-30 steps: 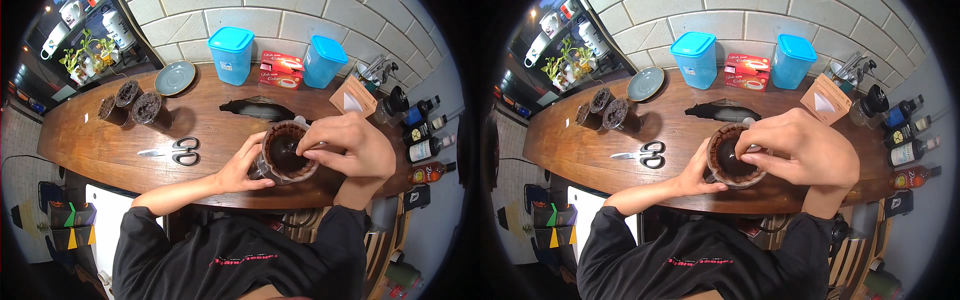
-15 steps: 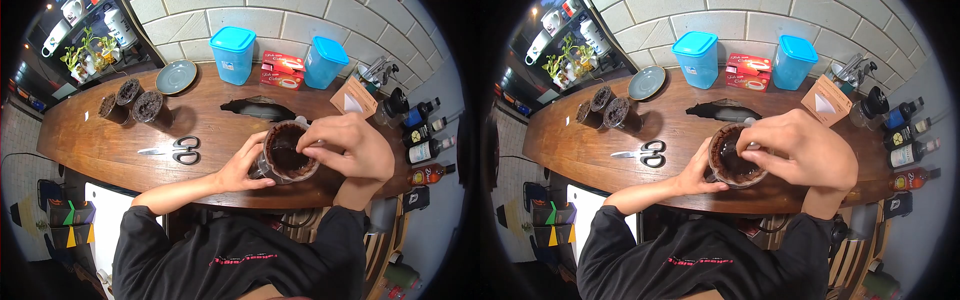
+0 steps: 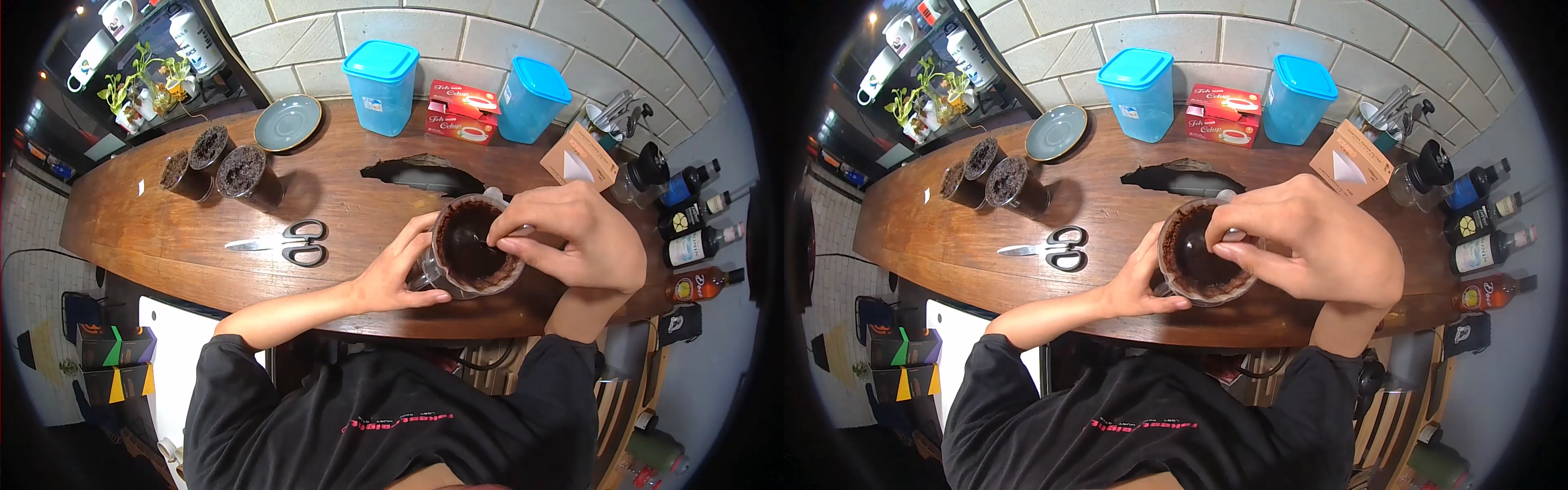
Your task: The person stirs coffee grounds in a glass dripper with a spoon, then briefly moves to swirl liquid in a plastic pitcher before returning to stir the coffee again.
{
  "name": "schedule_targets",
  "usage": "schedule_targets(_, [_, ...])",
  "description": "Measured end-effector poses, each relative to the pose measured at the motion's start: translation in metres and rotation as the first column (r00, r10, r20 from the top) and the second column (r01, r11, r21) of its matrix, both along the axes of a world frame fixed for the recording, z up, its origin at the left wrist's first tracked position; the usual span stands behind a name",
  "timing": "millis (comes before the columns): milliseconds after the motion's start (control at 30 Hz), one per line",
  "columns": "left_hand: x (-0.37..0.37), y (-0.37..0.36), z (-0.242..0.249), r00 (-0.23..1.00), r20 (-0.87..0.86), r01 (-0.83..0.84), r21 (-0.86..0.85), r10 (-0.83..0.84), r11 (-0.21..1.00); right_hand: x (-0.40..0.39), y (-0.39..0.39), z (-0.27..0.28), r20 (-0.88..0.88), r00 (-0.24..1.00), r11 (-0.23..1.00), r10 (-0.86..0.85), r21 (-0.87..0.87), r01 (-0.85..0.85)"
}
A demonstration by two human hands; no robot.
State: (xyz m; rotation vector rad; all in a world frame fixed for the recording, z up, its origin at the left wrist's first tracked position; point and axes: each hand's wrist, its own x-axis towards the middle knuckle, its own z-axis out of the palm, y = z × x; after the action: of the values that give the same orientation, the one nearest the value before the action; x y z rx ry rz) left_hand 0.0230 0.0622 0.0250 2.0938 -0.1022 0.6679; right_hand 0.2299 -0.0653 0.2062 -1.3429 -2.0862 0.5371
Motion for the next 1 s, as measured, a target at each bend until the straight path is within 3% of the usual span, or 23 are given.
schedule_targets(333, [0.0001,0.0005,0.0006,1.0,0.001,0.004,0.008,-0.005,1.0,0.0027,-0.0011,0.0057,0.01,1.0,0.996,0.007,-0.086,-0.006])
schedule_targets(1000, [0.0006,0.0002,-0.0011,1.0,0.019,0.006,0.001,-0.006,1.0,0.0014,-0.0014,0.0023,0.018,0.999,0.999,-0.036,-0.031,0.037])
